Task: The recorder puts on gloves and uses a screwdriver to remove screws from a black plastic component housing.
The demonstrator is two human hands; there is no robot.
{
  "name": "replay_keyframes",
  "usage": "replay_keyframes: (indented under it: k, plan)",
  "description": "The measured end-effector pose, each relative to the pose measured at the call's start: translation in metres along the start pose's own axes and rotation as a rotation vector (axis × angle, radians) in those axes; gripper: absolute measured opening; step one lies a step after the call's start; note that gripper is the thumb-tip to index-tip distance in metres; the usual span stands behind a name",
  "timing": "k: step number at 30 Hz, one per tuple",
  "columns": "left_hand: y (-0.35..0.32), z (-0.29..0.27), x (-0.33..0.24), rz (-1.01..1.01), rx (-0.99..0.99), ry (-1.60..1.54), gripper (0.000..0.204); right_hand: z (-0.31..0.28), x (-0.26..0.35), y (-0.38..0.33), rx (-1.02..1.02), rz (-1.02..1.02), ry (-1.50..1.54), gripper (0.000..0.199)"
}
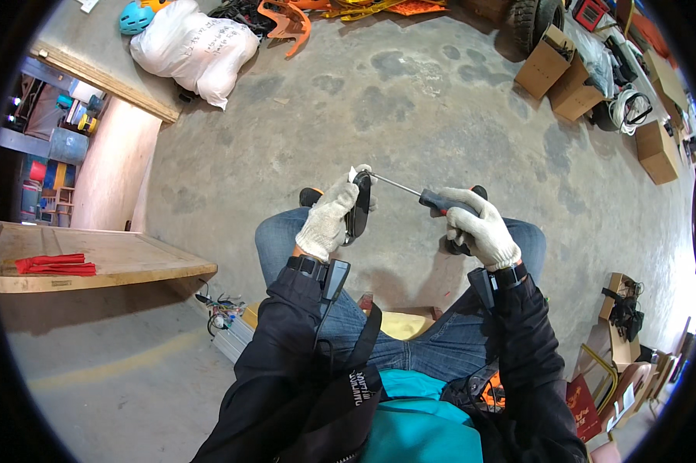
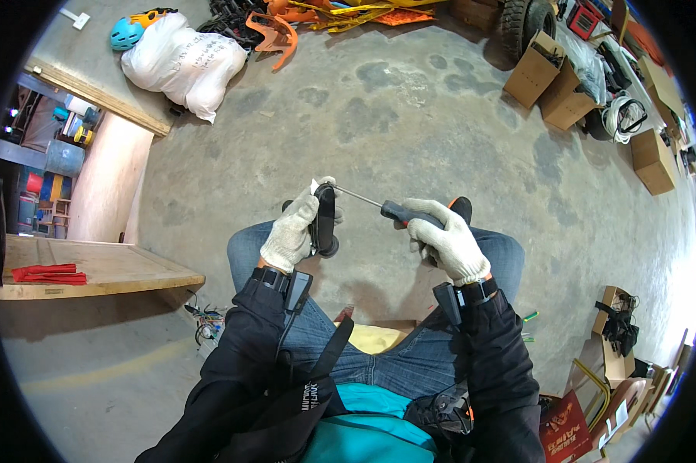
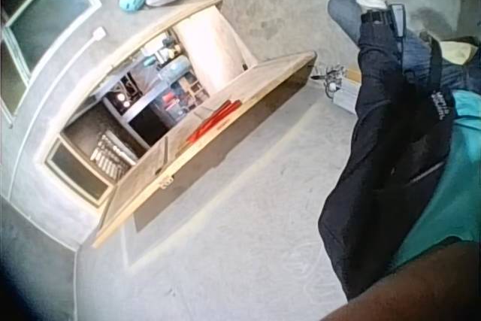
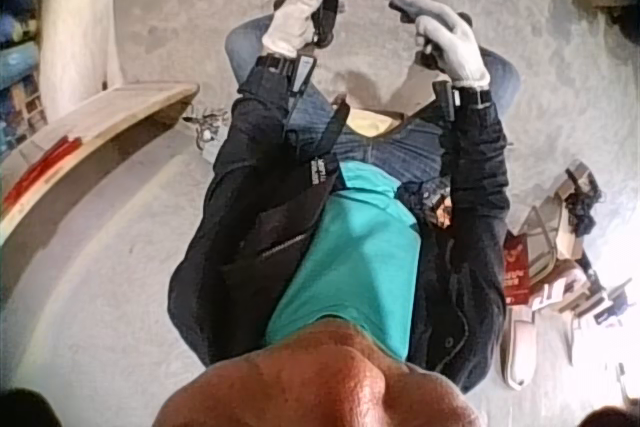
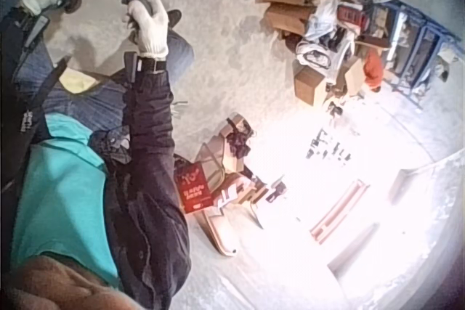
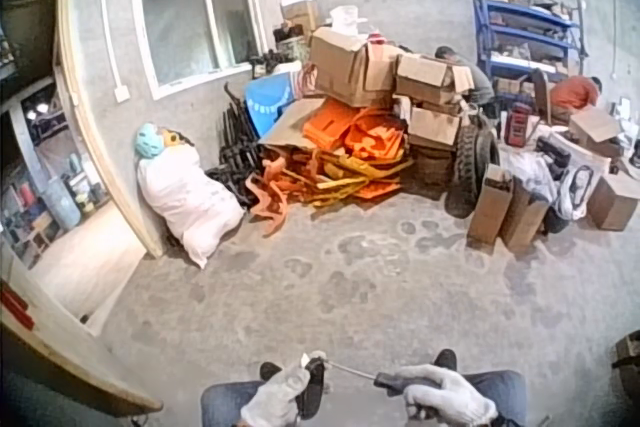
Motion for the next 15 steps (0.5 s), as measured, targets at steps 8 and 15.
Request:
replay_keyframes:
  k: [8, 15]
  plan:
    - [0.0004, 0.0031, -0.0029, 0.039, -0.015, 0.029, 0.077, -0.0021, -0.0030, 0.0017, -0.005, 0.014, 0.045, 0.049]
    - [-0.0014, 0.0058, -0.0056, 0.055, -0.022, 0.033, 0.078, -0.0019, -0.0072, 0.0029, 0.062, 0.054, 0.104, 0.046]
Point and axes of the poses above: each hand's wrist, its own y-axis towards the middle knuckle, its own z-axis out of the palm, x = y × z, the point moved 7 cm from there along y, towards the middle knuckle, and after that the axes turned 3 degrees about x, right-handed, at the moved point
